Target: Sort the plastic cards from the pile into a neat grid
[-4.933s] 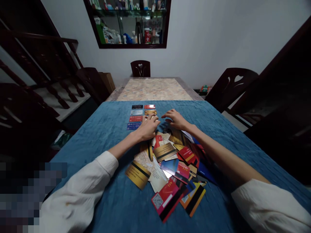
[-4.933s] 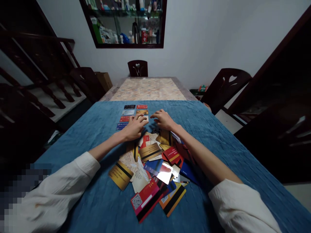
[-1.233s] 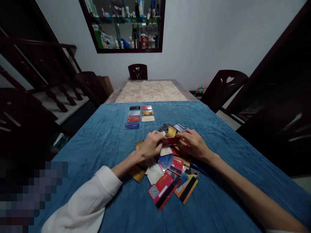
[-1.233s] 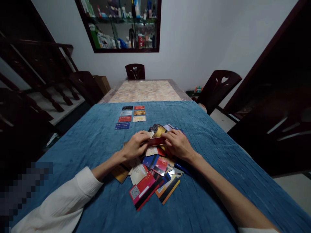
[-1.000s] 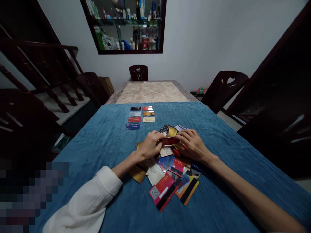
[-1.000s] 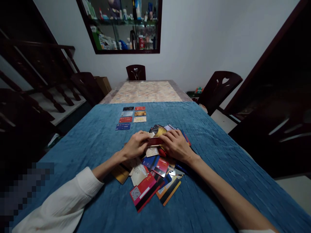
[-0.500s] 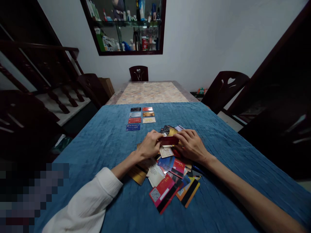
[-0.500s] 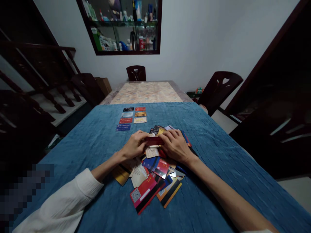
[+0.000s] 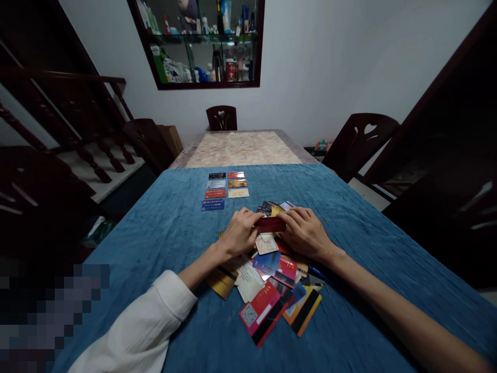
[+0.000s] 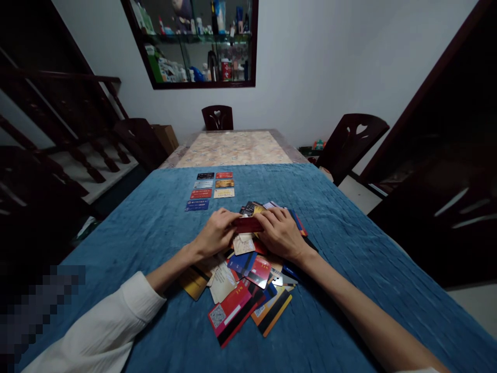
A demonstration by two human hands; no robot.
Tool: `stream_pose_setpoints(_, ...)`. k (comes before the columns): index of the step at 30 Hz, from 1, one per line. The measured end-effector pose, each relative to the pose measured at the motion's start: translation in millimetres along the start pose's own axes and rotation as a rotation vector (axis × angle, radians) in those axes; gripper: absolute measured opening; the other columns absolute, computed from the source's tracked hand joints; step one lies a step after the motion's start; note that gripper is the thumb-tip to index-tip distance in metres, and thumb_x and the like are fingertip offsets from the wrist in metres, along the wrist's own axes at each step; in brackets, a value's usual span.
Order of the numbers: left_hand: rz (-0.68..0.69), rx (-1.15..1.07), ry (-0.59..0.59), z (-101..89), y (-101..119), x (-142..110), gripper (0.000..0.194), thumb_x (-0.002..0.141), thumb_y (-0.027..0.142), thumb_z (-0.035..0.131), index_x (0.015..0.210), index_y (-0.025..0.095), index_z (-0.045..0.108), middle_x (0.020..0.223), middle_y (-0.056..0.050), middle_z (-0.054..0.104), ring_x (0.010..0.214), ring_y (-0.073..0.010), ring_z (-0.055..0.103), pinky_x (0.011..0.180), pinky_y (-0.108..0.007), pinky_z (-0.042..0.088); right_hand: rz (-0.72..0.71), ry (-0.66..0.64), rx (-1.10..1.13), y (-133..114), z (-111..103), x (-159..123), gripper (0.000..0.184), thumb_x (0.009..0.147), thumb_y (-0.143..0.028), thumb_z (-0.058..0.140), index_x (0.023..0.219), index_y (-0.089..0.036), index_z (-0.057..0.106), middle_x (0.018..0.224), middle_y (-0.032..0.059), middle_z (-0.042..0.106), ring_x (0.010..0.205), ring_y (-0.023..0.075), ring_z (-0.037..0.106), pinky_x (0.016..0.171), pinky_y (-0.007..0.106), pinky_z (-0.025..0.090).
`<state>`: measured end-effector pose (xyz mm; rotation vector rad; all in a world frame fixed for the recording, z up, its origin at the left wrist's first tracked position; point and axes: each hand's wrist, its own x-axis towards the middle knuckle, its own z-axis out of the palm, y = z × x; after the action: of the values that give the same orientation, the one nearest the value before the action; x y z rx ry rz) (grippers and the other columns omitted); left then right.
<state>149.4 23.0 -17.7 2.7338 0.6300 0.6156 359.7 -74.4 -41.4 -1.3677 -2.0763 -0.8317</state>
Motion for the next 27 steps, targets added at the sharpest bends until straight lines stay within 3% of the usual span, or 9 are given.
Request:
stream_pose_setpoints(7,0.015,0.083,0.014,1.4,-0.3,-0.8,0.052,0.086,0.014,0.053,0.137,0.016,0.048,0.127,-0.013,0.065,0.109,-0.0283,0.053,0.092,-0.046,0.046,0.087,-0.052,0.057,5.6,-0.3,5.0,0.039,0.089,-0.031,0.059,0.125,-0.016,0.059,0.11,0.0152,0.064,0.098,0.0288,0.053,0.078,0.04,0.045)
stream_pose_setpoints(17,-0.012,0.204,0.018,-7.8,-7.7,5.1,0.053,0.085,0.018,0.058,0.137,0.018,0.047,0.126,-0.014,0.059,0.114,-0.0299,0.053,0.093,-0.045,0.046,0.049,-0.076,0.137,15.1,2.5,21.1,0.046,0.086,-0.032,0.064,0.128,-0.016,0.058,0.11,0.0148,0.062,0.1,0.0282,0.052,0.08,0.04,0.047)
stream_pose_setpoints(27,-0.016,0.258,-0.025,-28.7,-27.7,26.8,0.053,0.083,0.019,0.063,0.134,0.017,0.05,0.131,-0.017,0.055,0.123,-0.033,0.049,0.098,-0.049,0.045,-0.013,-0.157,0.218,42.8,32.0,47.2,0.052,0.084,-0.025,0.062,0.134,-0.018,0.052,0.117,0.0157,0.06,0.104,0.03,0.05,0.083,0.045,0.05)
